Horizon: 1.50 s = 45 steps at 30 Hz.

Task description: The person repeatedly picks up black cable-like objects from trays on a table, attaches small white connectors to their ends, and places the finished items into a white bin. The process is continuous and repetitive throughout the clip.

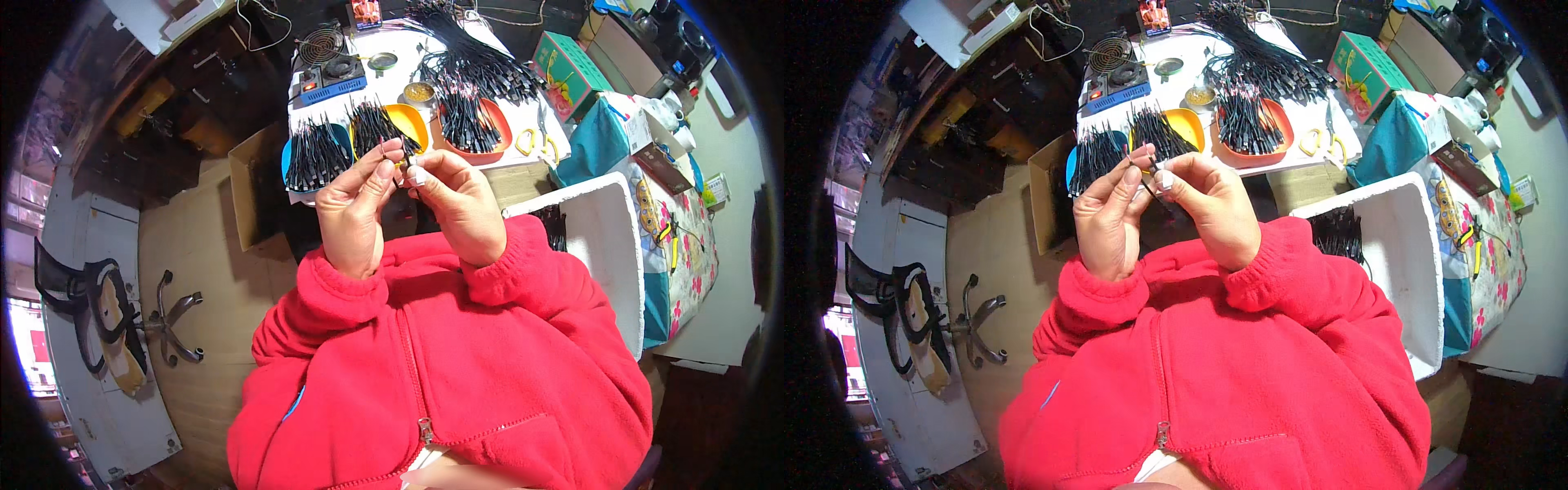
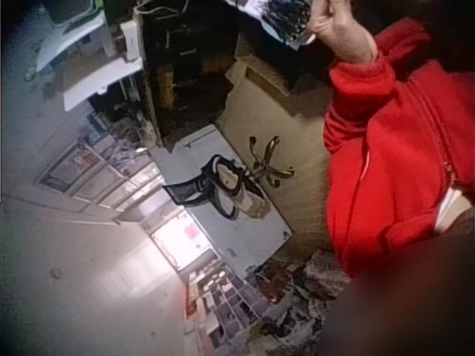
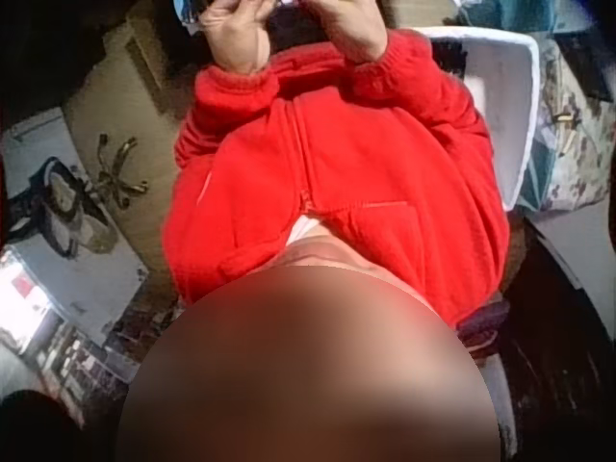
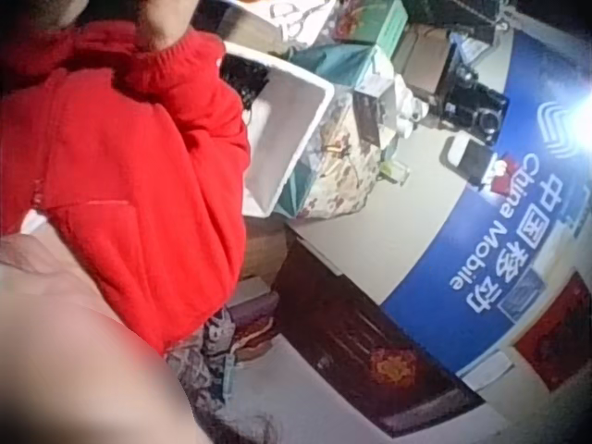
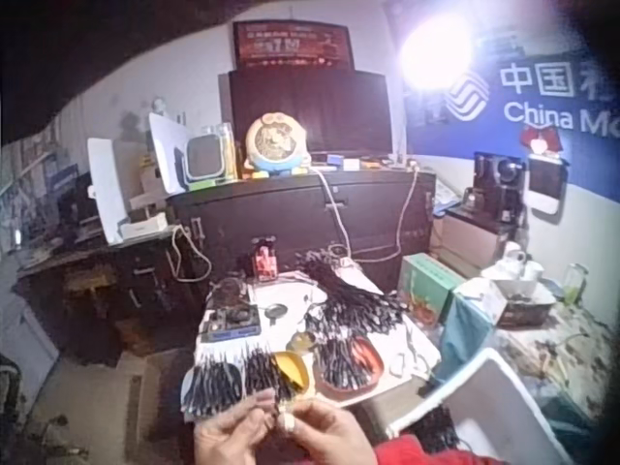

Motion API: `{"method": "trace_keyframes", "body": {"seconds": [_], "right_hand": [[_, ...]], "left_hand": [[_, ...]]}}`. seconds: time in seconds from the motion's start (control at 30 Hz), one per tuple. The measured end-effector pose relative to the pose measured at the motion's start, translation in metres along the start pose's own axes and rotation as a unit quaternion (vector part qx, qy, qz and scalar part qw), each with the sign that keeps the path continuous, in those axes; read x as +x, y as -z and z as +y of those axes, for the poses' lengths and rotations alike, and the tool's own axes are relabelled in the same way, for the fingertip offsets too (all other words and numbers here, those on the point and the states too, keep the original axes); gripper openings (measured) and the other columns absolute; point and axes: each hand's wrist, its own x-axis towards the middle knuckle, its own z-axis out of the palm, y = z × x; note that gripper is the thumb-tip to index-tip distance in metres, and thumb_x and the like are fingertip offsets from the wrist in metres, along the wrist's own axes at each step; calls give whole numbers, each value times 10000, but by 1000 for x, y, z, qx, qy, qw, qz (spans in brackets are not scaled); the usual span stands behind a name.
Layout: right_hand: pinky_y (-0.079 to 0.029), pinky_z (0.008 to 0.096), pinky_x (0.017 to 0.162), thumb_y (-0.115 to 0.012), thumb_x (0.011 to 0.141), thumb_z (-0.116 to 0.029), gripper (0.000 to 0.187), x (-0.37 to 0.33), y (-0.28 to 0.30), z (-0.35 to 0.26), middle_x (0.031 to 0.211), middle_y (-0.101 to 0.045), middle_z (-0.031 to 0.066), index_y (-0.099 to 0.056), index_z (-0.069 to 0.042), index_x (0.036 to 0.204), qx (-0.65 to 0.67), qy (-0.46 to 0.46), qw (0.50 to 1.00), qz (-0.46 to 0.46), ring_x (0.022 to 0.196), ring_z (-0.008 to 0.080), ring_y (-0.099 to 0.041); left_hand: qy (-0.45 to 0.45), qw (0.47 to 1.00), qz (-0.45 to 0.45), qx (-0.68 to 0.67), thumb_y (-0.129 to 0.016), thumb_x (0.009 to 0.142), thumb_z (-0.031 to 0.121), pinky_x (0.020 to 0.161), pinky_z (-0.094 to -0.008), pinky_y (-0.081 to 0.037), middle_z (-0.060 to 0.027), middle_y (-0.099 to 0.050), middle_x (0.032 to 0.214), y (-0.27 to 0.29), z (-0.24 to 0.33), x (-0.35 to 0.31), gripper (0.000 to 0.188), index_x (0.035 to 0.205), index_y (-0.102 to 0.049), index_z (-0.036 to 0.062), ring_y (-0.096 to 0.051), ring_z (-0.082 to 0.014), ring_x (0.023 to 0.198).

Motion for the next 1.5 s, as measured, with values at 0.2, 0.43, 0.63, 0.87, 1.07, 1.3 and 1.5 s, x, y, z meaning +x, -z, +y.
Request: {"method": "trace_keyframes", "body": {"seconds": [0.2,0.43,0.63,0.87,1.07,1.3,1.5], "right_hand": [[-438,189,673,-639,891,-80,123,0,-1,8,880,-637,9,-627,3,982,-3,17,1000,9,769,44,-555],[-449,195,617,-646,872,-51,76,5,6,0,880,-622,10,-646,-13,938,-185,123,975,4,760,44,-556],[-468,204,733,-626,875,12,95,5,12,-28,923,-589,27,-603,11,967,-253,144,956,-28,829,77,-577],[-469,225,739,-625,884,-15,70,6,7,-26,916,-590,43,-608,18,944,-204,124,968,-79,827,96,-574],[-508,238,697,-620,897,-59,107,3,5,-19,868,-634,48,-614,15,974,30,18,997,-76,754,113,-608],[-523,236,666,-631,895,-78,134,4,12,-23,833,-632,50,-599,24,974,-53,28,990,-125,741,114,-616],[-518,255,695,-627,895,-77,120,0,10,-5,892,-626,52,-597,0,983,132,-26,984,-119,787,126,-618]], "left_hand": [[0,1000,-12,4,-610,886,8,833,-229,-507,-96,-667,1062,-1,-3,-1,255,1137,-633,-36,-621,-118,914],[-6,1000,-13,19,-641,853,-16,828,-245,-514,-96,-690,1004,4,-6,1,172,1018,-689,-21,-638,-138,905],[40,997,-52,39,-628,875,31,729,-277,-545,-109,-695,903,7,0,-6,181,1044,-670,-16,-660,-162,800],[84,993,-72,30,-641,875,70,590,-223,-448,-81,-675,831,10,0,-9,175,1031,-675,-2,-554,-109,639],[153,978,-122,-74,-603,900,84,574,-225,-433,-98,-652,827,15,2,-9,159,1017,-670,-2,-513,-106,612],[227,957,-149,-100,-586,907,82,523,-187,-368,-105,-660,840,20,7,-7,156,981,-672,-25,-504,-84,601],[236,947,-156,-154,-594,901,89,544,-209,-392,-103,-664,847,27,-3,-9,151,966,-669,-24,-522,-96,618]]}}
